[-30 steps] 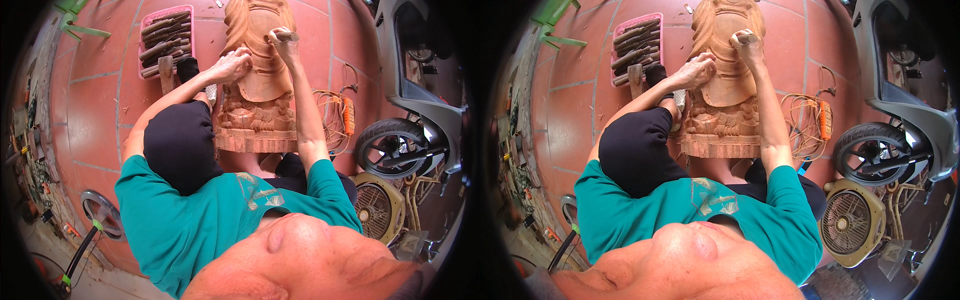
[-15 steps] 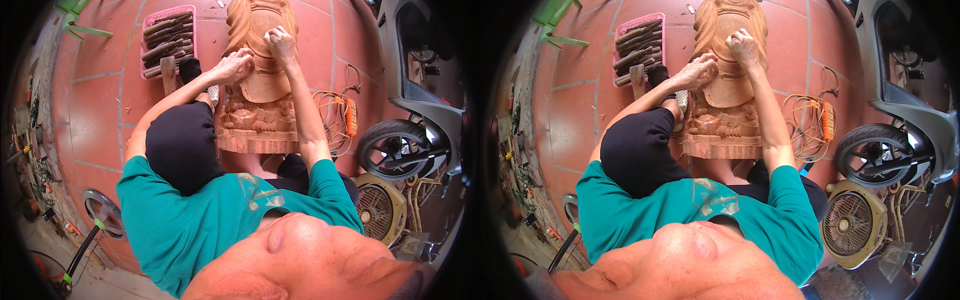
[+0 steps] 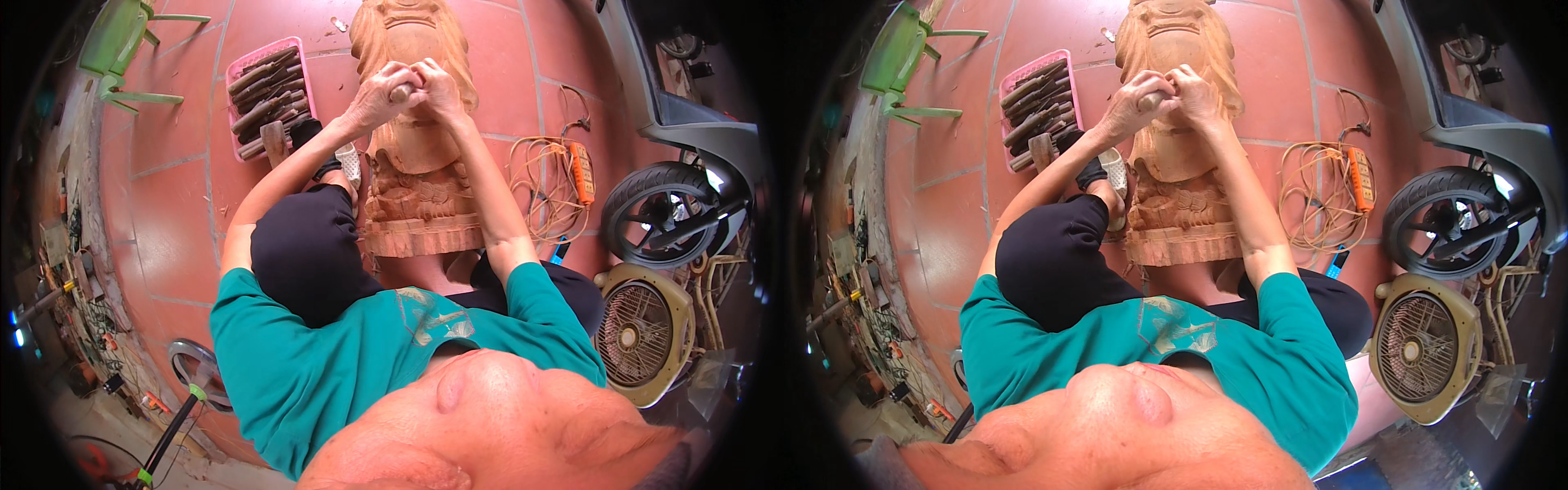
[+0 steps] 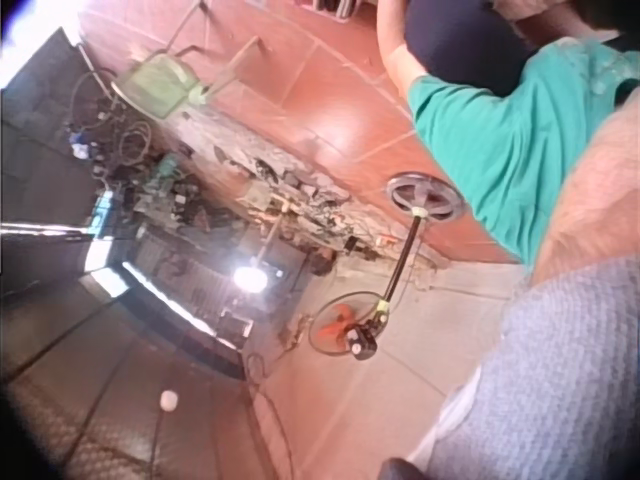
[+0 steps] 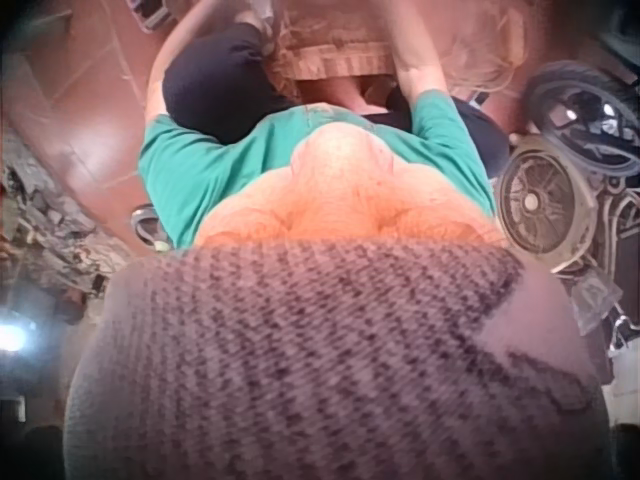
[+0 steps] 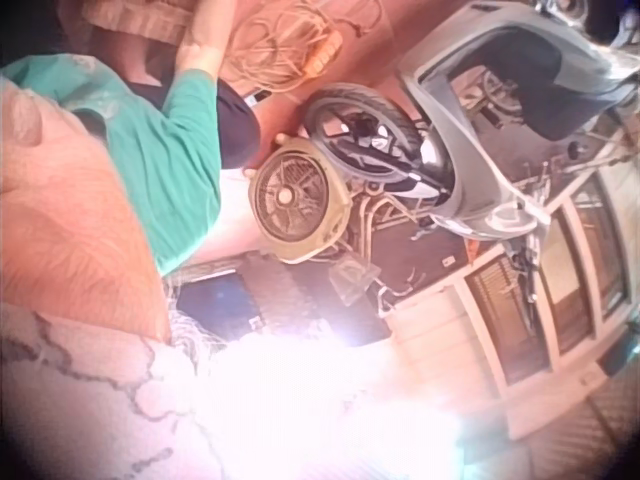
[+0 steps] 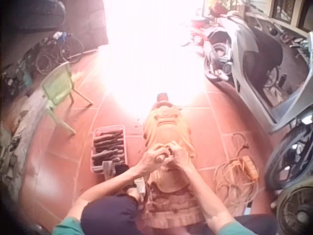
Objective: The person sits on the floor and carves a wooden sculpture using a chisel and mallet. They repeatedly strike the chisel to shape the upper portion of the figure, occasionally pausing to wipe away wood shavings with their hand.
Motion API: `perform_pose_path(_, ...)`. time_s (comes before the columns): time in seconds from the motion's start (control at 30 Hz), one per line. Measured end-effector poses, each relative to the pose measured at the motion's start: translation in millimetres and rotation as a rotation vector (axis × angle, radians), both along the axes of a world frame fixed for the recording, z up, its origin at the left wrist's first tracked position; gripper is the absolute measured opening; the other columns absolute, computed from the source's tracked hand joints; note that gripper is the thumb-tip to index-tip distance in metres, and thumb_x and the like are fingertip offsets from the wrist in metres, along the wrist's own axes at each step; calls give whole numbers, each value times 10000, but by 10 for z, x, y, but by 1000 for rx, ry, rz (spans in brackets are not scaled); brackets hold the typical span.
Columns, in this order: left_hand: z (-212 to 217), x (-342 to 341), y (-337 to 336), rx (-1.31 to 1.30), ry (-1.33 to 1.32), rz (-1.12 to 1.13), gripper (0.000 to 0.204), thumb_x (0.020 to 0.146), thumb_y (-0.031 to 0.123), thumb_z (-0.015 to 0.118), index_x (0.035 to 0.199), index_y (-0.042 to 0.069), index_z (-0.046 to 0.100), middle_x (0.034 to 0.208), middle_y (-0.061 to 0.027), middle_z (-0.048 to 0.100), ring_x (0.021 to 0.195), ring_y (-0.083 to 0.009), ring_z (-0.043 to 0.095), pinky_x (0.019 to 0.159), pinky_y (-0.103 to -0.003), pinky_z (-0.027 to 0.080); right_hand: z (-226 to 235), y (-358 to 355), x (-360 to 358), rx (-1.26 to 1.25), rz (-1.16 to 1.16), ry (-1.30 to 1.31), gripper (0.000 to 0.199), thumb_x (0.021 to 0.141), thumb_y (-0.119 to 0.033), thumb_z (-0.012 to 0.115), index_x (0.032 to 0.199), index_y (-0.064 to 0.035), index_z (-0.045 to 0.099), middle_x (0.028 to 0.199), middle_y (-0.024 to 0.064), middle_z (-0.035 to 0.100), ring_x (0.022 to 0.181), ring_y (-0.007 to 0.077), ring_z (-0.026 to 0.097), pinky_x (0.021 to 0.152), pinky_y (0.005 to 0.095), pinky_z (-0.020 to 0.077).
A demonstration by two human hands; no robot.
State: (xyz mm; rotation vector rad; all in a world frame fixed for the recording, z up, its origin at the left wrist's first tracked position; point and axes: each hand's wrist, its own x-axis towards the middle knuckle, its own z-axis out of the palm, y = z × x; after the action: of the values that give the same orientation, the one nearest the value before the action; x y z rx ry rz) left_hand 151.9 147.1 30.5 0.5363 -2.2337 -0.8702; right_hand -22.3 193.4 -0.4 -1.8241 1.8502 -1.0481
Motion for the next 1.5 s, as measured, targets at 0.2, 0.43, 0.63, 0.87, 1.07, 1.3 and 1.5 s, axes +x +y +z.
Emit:
perform_pose_path(0.2,-19,17,36,-152,-52,-88,215,847,176,763,1024,115,657,1090,-109,624,963,-328,666,785,-405,571,-593,270,-370,-134,-233,36,485,868,-313,692,1316,-161,583,1391,47,556,1303,270,468,1110,475,326)
perform_pose_path(0.43,-97,-80,-257,-175,52,66,240,841,139,755,1066,88,689,1041,-161,664,899,-334,697,755,-376,583,-617,274,-148,-166,-337,204,451,940,-278,590,1353,-109,528,1441,93,481,1334,280,429,1091,488,335)
perform_pose_path(0.63,-115,-178,-168,-214,3,107,230,810,46,756,1031,30,695,1010,-123,705,917,-274,697,805,-352,569,-540,280,-96,-139,-406,220,481,939,-289,597,1347,-53,500,1378,143,487,1296,337,434,1059,477,365)
perform_pose_path(0.87,155,-79,-345,-94,-330,33,166,858,135,706,1003,63,739,983,-93,721,922,-224,697,810,-324,563,-551,283,-122,-147,-420,250,460,940,-294,587,1324,-48,521,1348,134,517,1276,315,455,1040,477,380)
perform_pose_path(1.07,-35,-110,-398,-194,-29,80,150,830,131,739,952,46,747,957,-70,718,876,-230,686,788,-330,557,-583,251,-122,-156,-420,309,456,949,-304,572,1326,-50,528,1342,130,531,1270,307,465,1042,476,382)
perform_pose_path(1.3,68,-6,-450,-257,-230,8,141,849,140,719,956,55,754,958,-52,723,884,-196,684,785,-318,551,-556,306,-137,-130,-432,292,460,948,-309,575,1324,-46,534,1353,128,529,1274,295,467,1046,463,385)
perform_pose_path(1.5,-122,15,-479,-281,-34,159,161,830,103,731,972,29,747,969,-77,721,887,-216,683,801,-324,544,-514,269,-85,-118,-439,286,466,942,-315,584,1324,-53,533,1344,124,528,1272,296,472,1045,471,384)
